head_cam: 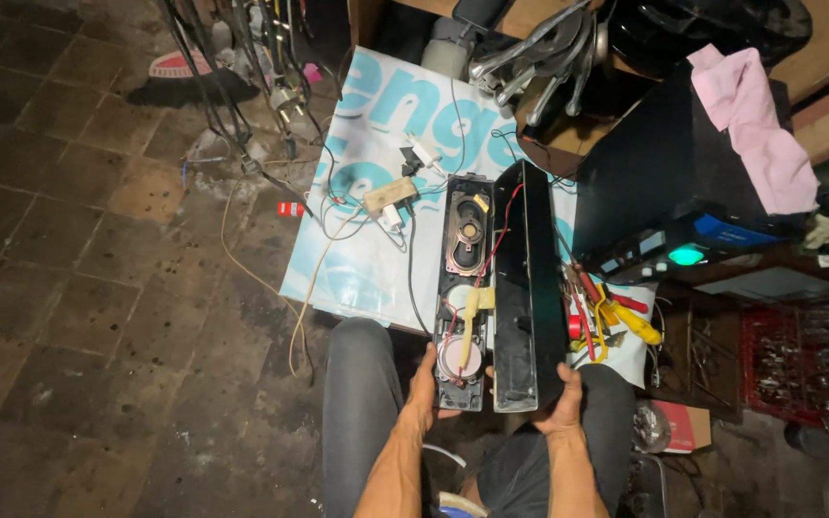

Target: The person sits on the floor and works on a disassembled electronic device, likely a speaker, using a red screwdriver. They manipulate the internal components, including wires and a motor, while holding the device casing.

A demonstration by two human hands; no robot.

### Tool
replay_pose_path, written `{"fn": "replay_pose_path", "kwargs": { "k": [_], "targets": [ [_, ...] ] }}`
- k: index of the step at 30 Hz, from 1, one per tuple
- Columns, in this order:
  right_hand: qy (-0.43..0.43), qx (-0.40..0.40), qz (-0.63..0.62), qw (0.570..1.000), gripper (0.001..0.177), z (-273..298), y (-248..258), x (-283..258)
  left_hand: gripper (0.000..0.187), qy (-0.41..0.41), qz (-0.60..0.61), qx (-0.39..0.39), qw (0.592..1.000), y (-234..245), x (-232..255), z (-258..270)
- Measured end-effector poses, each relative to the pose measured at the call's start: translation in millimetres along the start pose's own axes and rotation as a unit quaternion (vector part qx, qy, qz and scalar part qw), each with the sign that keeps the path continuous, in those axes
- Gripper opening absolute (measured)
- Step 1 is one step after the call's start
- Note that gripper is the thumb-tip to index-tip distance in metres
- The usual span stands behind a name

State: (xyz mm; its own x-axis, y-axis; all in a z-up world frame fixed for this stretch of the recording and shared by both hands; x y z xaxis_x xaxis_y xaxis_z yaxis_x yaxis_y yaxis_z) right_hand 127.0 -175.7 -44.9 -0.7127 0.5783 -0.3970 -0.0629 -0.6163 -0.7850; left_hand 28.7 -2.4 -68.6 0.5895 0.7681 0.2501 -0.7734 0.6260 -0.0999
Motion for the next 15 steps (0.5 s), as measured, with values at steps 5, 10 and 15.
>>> {"fn": "replay_pose_path", "kwargs": {
  "k": [5, 10, 15],
  "targets": [
    [0.023, 0.037, 0.023, 0.999, 0.09, 0.6, 4.3, -7.3, 0.083, -0.003, -0.002, 0.01, 1.0, 2.4, 0.0, -5.8],
    [0.069, 0.246, 0.037, 0.966, 0.069, 28.7, -45.7, -4.7, 0.09, -0.052, 0.032, 0.007, 0.998, 2.7, 5.5, -4.5],
    [0.052, 0.249, -0.043, 0.966, 0.079, 19.7, -41.1, -5.3, 0.087, -0.074, 0.043, 0.03, 0.996, 8.9, 9.1, -16.4]
  ]
}}
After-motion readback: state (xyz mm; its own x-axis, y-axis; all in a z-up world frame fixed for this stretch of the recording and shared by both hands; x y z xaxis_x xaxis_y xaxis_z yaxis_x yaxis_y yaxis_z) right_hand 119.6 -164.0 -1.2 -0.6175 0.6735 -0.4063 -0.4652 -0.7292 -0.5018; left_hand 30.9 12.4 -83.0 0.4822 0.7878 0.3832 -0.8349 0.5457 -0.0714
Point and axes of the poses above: each hand's wrist, its own z-axis away from the middle knuckle, its own y-axis out of the back of the hand, x = y × z, the point moved 7 cm from there along -z, towards the middle knuckle, and after that the axes turned 10 degrees about x, right-handed, at the moved point
